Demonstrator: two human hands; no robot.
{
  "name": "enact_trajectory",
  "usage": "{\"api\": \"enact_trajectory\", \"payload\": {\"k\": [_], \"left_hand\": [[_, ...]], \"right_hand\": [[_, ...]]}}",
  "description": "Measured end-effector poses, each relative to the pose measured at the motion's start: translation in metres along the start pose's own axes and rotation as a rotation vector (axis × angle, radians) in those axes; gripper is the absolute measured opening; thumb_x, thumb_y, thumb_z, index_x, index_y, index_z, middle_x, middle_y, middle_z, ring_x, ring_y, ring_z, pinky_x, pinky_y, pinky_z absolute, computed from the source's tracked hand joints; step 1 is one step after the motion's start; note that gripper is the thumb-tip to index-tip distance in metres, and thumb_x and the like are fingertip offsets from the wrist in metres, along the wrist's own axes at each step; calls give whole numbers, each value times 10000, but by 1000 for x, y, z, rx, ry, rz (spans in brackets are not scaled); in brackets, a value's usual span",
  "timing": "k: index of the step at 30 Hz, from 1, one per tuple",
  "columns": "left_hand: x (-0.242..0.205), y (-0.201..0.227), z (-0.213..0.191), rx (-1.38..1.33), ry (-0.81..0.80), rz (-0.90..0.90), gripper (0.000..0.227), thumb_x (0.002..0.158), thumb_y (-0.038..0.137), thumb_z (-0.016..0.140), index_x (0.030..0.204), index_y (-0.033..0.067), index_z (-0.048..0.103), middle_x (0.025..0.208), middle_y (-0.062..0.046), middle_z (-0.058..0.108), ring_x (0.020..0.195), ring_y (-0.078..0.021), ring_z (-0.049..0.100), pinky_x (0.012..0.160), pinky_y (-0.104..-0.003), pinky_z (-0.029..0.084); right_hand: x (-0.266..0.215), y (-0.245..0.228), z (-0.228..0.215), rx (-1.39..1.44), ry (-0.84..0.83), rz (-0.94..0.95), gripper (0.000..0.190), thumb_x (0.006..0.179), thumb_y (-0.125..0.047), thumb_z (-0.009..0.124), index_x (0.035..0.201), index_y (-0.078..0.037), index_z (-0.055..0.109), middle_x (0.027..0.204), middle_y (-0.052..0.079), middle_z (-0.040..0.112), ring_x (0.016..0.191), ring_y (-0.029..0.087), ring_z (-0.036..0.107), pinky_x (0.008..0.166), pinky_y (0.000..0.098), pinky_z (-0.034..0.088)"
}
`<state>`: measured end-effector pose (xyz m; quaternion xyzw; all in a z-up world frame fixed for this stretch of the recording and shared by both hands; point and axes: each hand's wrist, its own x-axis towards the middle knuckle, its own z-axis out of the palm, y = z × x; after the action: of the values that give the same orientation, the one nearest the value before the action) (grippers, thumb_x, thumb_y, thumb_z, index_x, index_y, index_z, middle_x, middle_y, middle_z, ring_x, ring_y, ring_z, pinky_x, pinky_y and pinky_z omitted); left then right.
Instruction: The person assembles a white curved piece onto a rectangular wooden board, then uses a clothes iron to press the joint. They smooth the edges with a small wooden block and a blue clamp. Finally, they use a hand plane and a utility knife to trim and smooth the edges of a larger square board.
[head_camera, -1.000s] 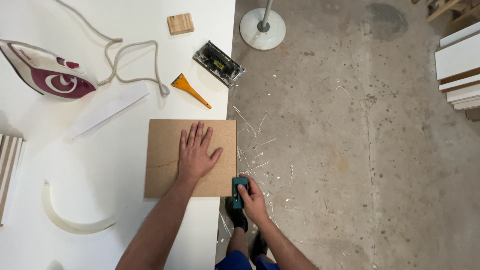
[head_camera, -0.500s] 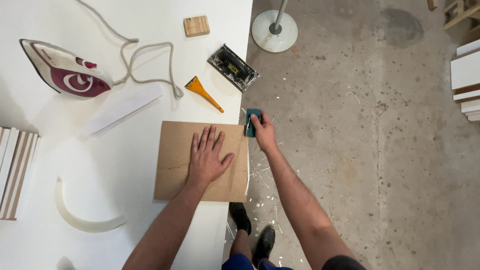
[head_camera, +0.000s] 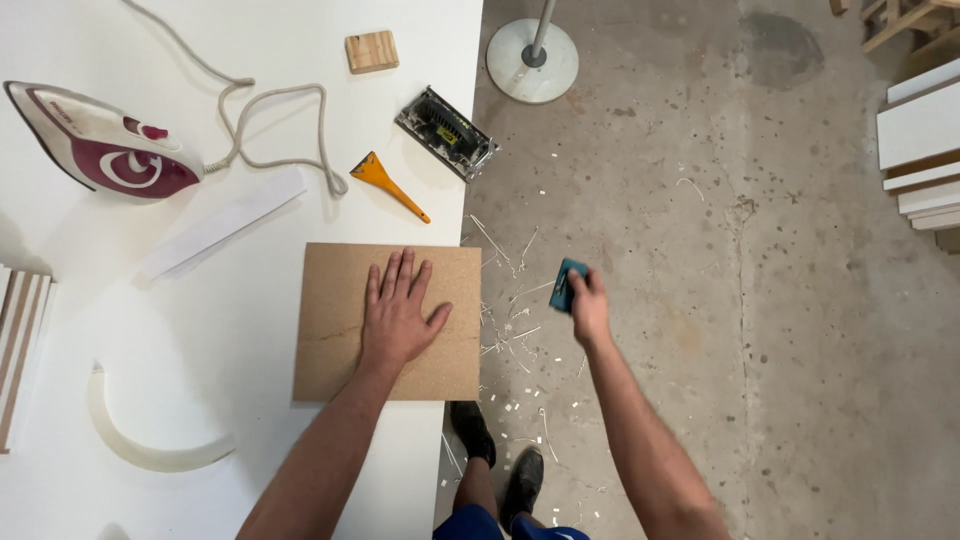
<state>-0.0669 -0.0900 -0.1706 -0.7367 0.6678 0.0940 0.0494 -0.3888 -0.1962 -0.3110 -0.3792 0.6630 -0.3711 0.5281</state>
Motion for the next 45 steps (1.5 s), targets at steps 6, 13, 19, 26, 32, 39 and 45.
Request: {"api": "enact_trajectory", "payload": {"k": [6,13,19,26,32,39,45], "left_hand": [[-2,0,4,-4,30,5,814,971,773,309,1618,279,323,1733,-60,181,1604,-245,121,1293,-523,16],[-4,-6,17,5,387,126,769,980,650,435,1578,168,444,1684,-145,317,1562,-290,273,1289,-513,101],[-6,-5,23,5,333,108,793,969,665,416,1593,175,404,1689,-146,295,1567,-292,248,1285,-520,75],[-3,-1,5,-5,172,70,797,968,706,369,1604,225,363,1712,-107,229,1590,-273,167,1285,-531,45],[-3,2,-10,1,-19,29,804,974,748,322,1618,268,309,1724,-83,183,1598,-259,125,1284,-539,25],[-4,2,-14,-7,-34,26,797,987,734,316,1626,258,292,1724,-81,169,1600,-253,99,1284,-523,7],[-2,0,-1,8,-16,11,806,972,755,317,1621,277,296,1731,-57,158,1603,-242,94,1294,-519,6]], "right_hand": [[-234,-60,23,147,-349,73,446,1021,-178,583,1456,-86,551,1096,55,648,990,158,579,876,321,561],[-247,-14,47,27,-364,28,384,967,-270,614,1327,-139,621,1005,25,674,856,113,606,758,260,565],[-247,-14,53,-20,-317,-15,363,958,-280,623,1295,-145,621,1142,34,695,1024,139,640,902,263,537],[-214,-26,65,-32,-297,-30,365,984,-279,640,1323,-145,615,1050,47,674,964,165,609,866,326,539],[-95,-77,109,-68,-270,-145,449,1019,-354,652,1380,-93,593,1106,174,688,1044,281,641,916,468,537],[85,-102,136,39,-38,-304,473,1098,-380,590,1446,-83,474,1322,249,605,1232,394,602,999,559,519],[95,-79,63,-312,-117,27,547,1015,-512,640,1452,-222,486,1201,168,670,1040,326,704,771,483,638]]}}
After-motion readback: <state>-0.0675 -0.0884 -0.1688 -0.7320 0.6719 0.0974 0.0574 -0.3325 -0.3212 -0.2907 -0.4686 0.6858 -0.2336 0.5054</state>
